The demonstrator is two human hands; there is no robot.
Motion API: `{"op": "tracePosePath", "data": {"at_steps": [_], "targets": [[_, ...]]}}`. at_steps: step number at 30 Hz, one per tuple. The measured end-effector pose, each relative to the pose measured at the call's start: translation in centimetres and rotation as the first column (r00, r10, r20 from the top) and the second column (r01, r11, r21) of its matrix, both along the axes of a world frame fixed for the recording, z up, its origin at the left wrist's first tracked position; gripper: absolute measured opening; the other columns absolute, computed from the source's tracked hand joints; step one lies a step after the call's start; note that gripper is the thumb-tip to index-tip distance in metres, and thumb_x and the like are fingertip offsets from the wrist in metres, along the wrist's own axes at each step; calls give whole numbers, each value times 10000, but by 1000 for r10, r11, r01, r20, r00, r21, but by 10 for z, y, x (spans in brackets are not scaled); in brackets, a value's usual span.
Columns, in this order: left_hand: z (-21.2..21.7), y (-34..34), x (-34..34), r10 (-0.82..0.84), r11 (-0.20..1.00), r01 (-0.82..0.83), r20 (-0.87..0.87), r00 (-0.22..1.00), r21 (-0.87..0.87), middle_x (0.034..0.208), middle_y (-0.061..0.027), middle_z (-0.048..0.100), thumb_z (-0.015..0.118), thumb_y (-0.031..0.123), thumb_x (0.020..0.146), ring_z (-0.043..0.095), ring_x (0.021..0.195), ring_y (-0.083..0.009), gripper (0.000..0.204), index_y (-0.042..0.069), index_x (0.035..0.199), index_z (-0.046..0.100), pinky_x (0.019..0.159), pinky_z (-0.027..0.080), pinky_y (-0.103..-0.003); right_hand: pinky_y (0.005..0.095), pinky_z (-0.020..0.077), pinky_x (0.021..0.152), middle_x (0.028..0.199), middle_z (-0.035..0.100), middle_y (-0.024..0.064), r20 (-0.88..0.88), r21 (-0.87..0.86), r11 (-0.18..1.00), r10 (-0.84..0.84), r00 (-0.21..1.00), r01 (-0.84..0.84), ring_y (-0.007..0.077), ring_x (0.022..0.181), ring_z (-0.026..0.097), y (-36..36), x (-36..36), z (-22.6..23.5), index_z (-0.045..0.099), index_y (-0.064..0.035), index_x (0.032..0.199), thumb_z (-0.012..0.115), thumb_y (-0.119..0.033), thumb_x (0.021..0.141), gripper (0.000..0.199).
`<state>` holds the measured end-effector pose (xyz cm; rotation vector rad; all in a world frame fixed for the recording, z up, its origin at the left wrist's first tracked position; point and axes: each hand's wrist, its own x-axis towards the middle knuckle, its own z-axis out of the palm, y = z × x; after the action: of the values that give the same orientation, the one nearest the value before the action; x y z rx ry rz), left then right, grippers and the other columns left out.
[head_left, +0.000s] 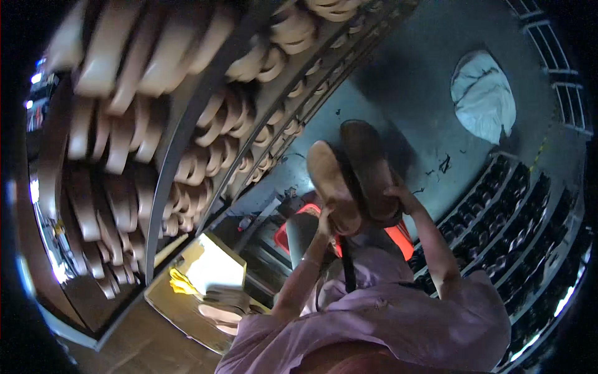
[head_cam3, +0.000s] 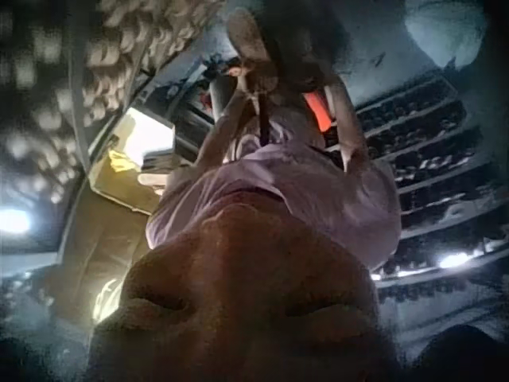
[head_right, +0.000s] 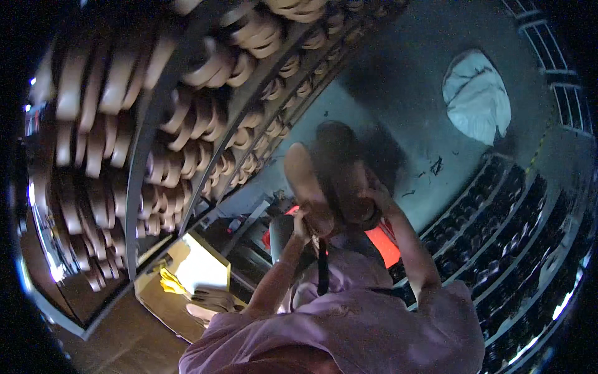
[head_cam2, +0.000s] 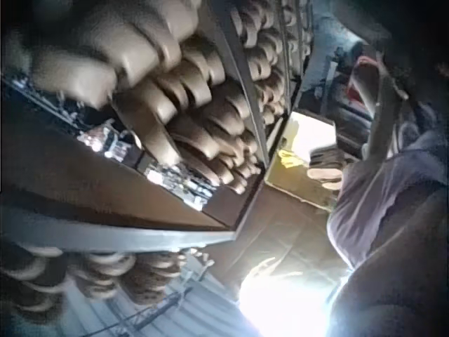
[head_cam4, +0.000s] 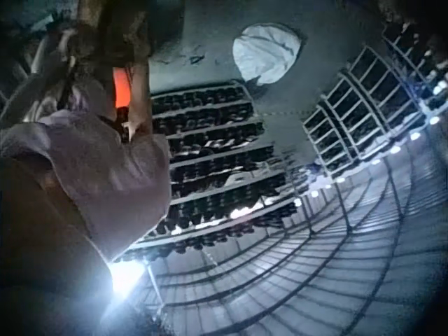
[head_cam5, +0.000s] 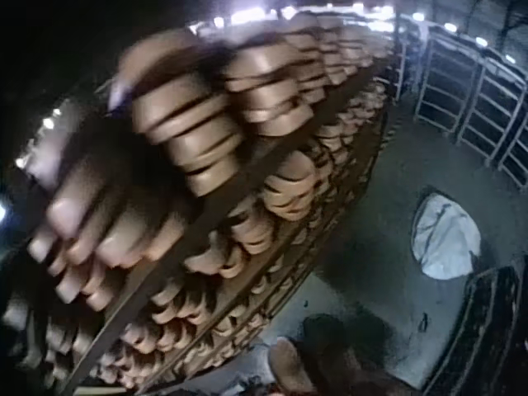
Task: The person repeatedly picks up brown shoe insoles from a stack and presses them against a rotating grinding wheel on a green machine to smooth the edges. The person handles the insoles one by one, rotating them to grind different sides, and places the finished items back onto a pile.
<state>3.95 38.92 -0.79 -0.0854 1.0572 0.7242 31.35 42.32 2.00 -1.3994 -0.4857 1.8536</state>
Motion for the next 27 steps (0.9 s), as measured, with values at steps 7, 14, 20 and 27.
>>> {"op": "tracePosePath", "data": {"at_steps": [7, 14, 20, 27], "targets": [[-154, 117, 75, -197, 980, 194, -98, 975, -43, 1197, -85, 567, 638, 289, 789, 529, 1112, -243, 588, 71, 1308, 470, 962, 427, -382, 350, 427, 931, 1166, 572, 84, 116, -195, 945, -243, 963, 262, 202, 1036, 544, 38, 66, -155, 290, -49, 1460, 648, -126, 763, 787], [-375, 178, 83, -140, 979, 137, 6, 990, 153, 1190, -77, 577, 616, 249, 802, 553, 1098, -230, 534, 67, 1288, 493, 946, 459, -397, 318, 365, 1018, 1394, 415, 115, -67, -21, 943, -332, 941, 332, 223, 1255, 402, 114, 73, -343, 237, -52, 1484, 642, -104, 749, 841], [-451, 252, 39, -293, 942, 294, -29, 956, 160, 1237, -81, 562, 577, 251, 852, 541, 1157, -240, 502, 66, 1306, 468, 1002, 439, -417, 331, 375, 1031, 1502, 317, 99, 26, 111, 957, -271, 962, 267, 212, 1371, 286, 154, 43, -479, 245, -57, 1485, 659, -125, 724, 869], [-484, 248, 10, -291, 924, 311, -116, 950, 223, 1242, -63, 547, 632, 285, 820, 507, 1184, -242, 527, 77, 1281, 481, 1000, 425, -429, 322, 395, 995, 1413, 421, 136, -115, 181, 958, -206, 972, 224, 205, 1317, 358, 197, 44, -498, 282, -35, 1468, 694, -120, 701, 874]]}}
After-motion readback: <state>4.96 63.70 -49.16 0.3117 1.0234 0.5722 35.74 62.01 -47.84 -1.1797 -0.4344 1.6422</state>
